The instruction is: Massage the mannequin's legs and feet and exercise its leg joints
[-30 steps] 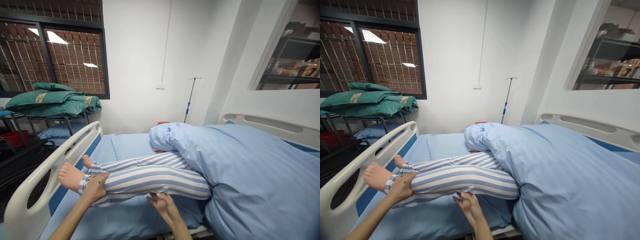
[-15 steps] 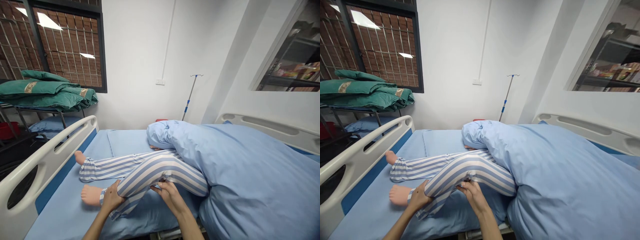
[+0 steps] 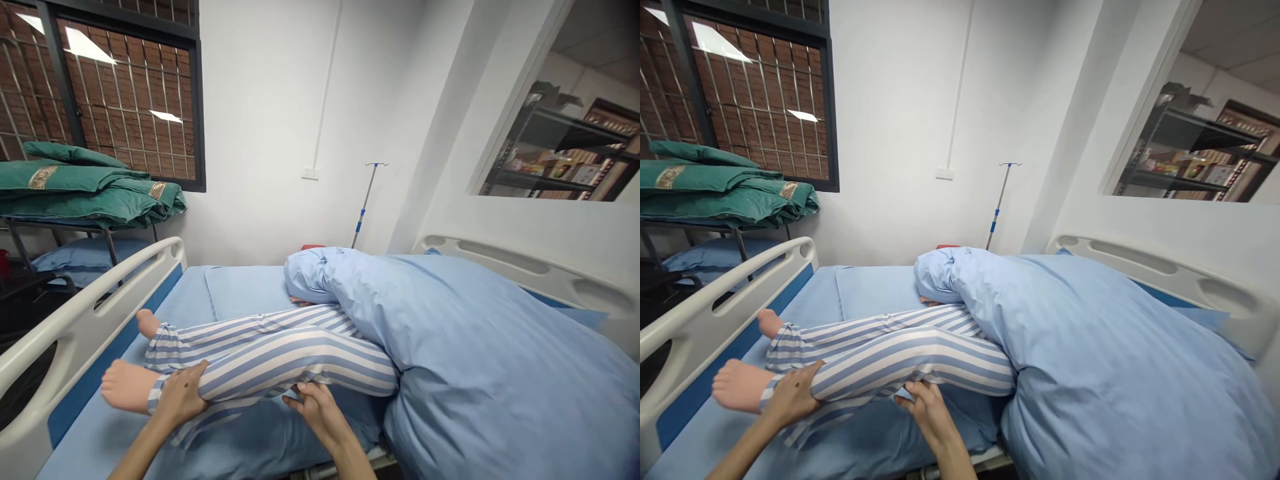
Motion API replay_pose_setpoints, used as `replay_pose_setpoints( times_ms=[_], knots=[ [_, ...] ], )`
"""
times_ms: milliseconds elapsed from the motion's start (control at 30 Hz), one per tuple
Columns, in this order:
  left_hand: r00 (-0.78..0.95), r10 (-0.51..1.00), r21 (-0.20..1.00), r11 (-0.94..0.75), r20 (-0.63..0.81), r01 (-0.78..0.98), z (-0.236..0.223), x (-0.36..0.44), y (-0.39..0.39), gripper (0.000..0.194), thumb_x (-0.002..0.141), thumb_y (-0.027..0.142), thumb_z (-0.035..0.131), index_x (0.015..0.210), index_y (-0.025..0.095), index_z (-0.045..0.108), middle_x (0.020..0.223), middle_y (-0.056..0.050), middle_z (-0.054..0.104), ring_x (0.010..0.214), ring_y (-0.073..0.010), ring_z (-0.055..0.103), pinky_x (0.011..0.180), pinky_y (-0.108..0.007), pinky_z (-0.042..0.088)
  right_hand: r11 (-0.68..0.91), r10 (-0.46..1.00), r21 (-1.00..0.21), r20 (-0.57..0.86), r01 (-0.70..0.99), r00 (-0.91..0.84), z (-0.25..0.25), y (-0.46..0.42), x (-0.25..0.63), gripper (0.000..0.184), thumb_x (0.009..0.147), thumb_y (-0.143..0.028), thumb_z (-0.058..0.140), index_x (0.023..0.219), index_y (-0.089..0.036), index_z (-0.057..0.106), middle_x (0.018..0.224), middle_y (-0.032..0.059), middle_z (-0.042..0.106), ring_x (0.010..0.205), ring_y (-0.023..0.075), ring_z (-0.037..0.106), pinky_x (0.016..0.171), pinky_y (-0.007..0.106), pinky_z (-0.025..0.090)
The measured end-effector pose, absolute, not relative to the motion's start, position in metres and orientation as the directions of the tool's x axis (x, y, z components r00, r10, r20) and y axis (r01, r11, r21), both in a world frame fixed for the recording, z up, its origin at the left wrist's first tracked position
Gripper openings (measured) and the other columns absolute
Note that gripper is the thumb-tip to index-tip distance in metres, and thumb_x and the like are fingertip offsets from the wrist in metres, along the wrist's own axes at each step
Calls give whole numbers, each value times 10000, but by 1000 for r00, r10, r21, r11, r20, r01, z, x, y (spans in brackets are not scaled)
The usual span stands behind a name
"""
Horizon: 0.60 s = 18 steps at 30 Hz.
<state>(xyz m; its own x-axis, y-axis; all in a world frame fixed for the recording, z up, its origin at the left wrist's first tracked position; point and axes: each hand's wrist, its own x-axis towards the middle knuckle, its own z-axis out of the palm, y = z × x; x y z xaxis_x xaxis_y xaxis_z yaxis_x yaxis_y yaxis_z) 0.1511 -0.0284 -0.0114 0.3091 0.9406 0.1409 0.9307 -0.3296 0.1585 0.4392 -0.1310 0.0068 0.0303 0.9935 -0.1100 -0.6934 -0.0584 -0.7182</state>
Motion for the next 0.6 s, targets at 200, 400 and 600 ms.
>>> replay_pose_setpoints(
  times_ms=[200,400,600],
  knots=[
    [417,875,-37,-421,246,906,58,113,-36,524,576,143,468,1086,229,549,1112,-62,605,1037,-258,513,879,-379,331,-156,980,-636,-196,-756,-37,-35,-129,418,173,574,-195,727,700,-163,613,869,61,657,937,256,575,786,408,438],
    [470,846,-200,-430,253,881,86,115,-57,522,616,70,422,1107,193,549,1066,-96,606,987,-272,505,849,-405,317,-187,967,-527,-246,-829,-62,-69,-123,404,208,536,-190,730,725,-189,642,884,51,664,936,278,582,796,401,423],
    [442,861,-163,-412,252,896,80,116,-64,505,617,89,437,1096,201,552,1066,-92,600,974,-263,496,850,-396,318,-205,966,-498,-241,-843,-92,-61,-130,407,159,547,-186,716,686,-191,639,868,49,667,927,275,578,796,399,421]
  ],
)
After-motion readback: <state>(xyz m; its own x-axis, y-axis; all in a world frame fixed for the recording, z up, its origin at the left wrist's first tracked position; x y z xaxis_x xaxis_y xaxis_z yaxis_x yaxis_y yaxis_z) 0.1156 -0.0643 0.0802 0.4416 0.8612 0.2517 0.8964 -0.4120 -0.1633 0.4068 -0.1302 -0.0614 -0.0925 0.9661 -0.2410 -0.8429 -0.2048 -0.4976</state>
